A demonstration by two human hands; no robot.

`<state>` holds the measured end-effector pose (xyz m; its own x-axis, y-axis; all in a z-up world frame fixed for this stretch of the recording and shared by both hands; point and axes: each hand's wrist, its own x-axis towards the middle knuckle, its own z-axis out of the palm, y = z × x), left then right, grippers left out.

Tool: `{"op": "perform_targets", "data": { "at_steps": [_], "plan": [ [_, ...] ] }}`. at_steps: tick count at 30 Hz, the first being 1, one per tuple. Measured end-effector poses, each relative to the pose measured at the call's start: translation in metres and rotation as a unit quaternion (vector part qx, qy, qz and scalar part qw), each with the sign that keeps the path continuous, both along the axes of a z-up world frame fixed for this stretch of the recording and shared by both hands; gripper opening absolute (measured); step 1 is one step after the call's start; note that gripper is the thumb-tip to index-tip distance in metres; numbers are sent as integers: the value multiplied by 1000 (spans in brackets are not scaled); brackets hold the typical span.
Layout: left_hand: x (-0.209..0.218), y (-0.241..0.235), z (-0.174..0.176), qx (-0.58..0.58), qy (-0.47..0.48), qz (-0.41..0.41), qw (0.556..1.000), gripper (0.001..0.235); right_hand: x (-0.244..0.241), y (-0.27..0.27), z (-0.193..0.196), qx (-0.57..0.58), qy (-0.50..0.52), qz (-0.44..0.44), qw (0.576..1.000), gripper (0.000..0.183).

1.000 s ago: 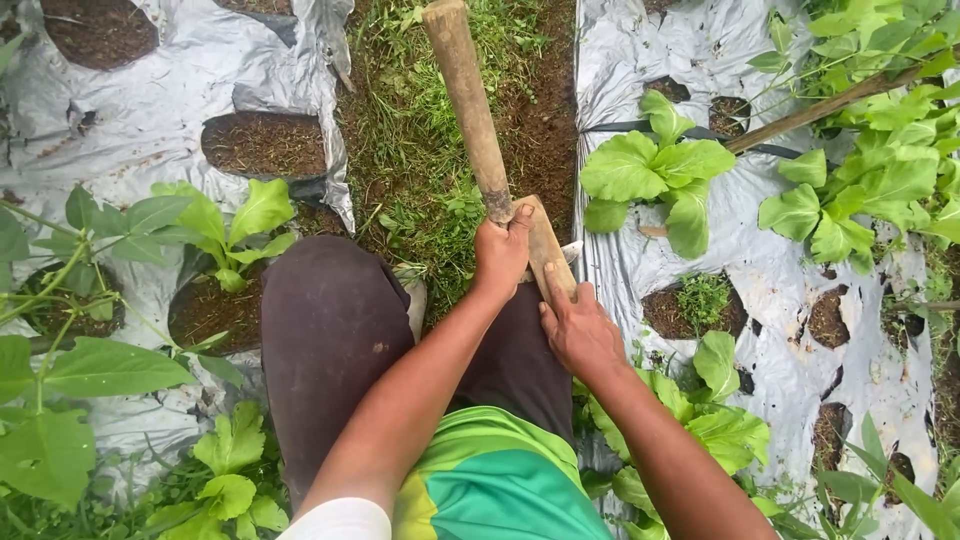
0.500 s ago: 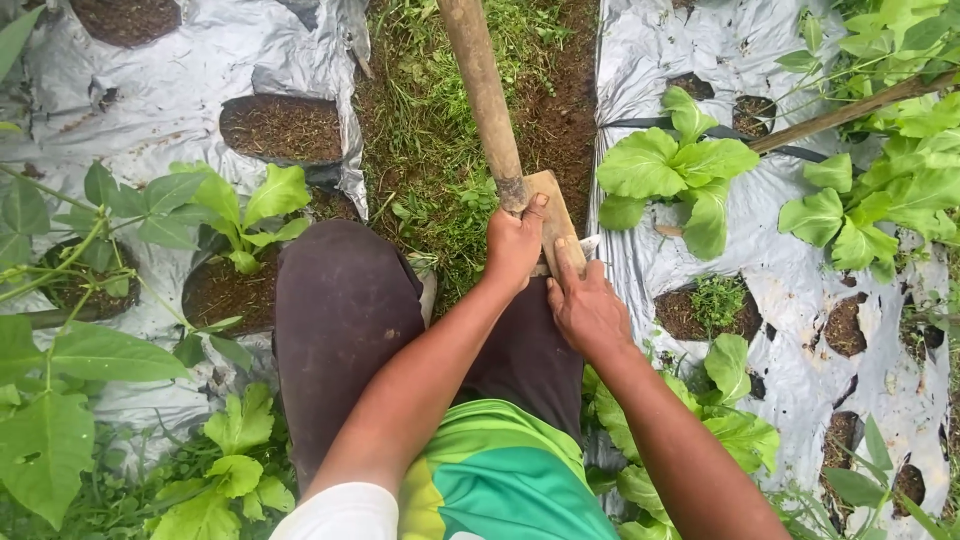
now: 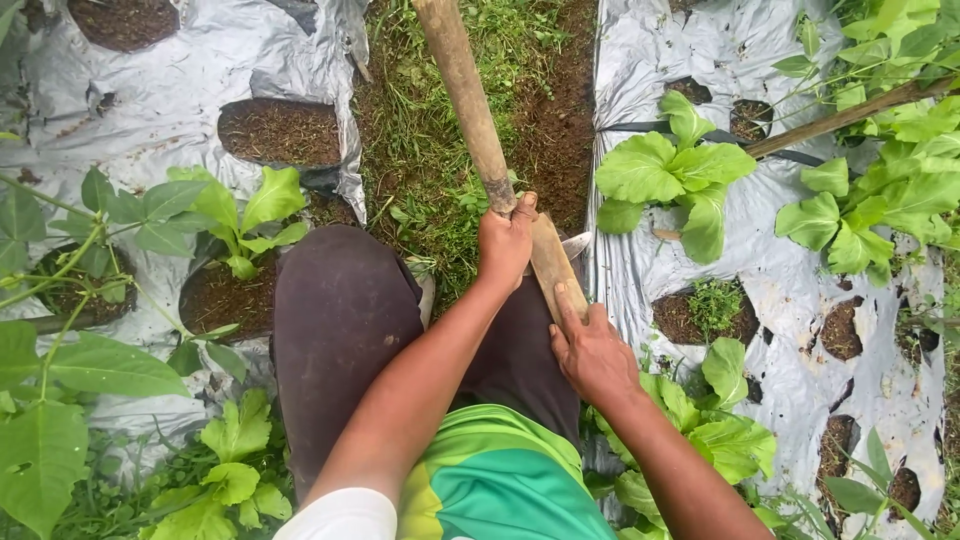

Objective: Sawing a wooden pole into smaller pieces using a hand saw while sitting in a field.

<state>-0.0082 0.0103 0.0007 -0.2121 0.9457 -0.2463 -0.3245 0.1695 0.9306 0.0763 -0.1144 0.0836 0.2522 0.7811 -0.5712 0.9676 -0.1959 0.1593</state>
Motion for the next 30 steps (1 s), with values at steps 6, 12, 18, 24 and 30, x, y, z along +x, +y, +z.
{"op": "perform_targets", "data": {
  "at_steps": [6, 12, 18, 24, 30],
  "plan": [
    [2, -3, 3, 9, 11, -10, 1000, 26, 2, 32, -13, 17, -3, 3, 1000, 57],
    [-1, 0, 4, 20, 19, -5, 1000, 28, -5, 17, 1, 5, 18, -12, 1000, 58],
    [3, -2, -2, 16, 23, -16, 999, 29, 8, 27, -21, 3, 18, -18, 1000, 58],
    [-3, 1, 5, 15, 16, 1, 1000, 29, -6, 12, 3, -6, 13, -18, 1000, 57],
    [0, -3, 3, 17, 23, -13, 1000, 30, -2, 31, -10, -5, 25, -35, 999, 57]
  ]
}}
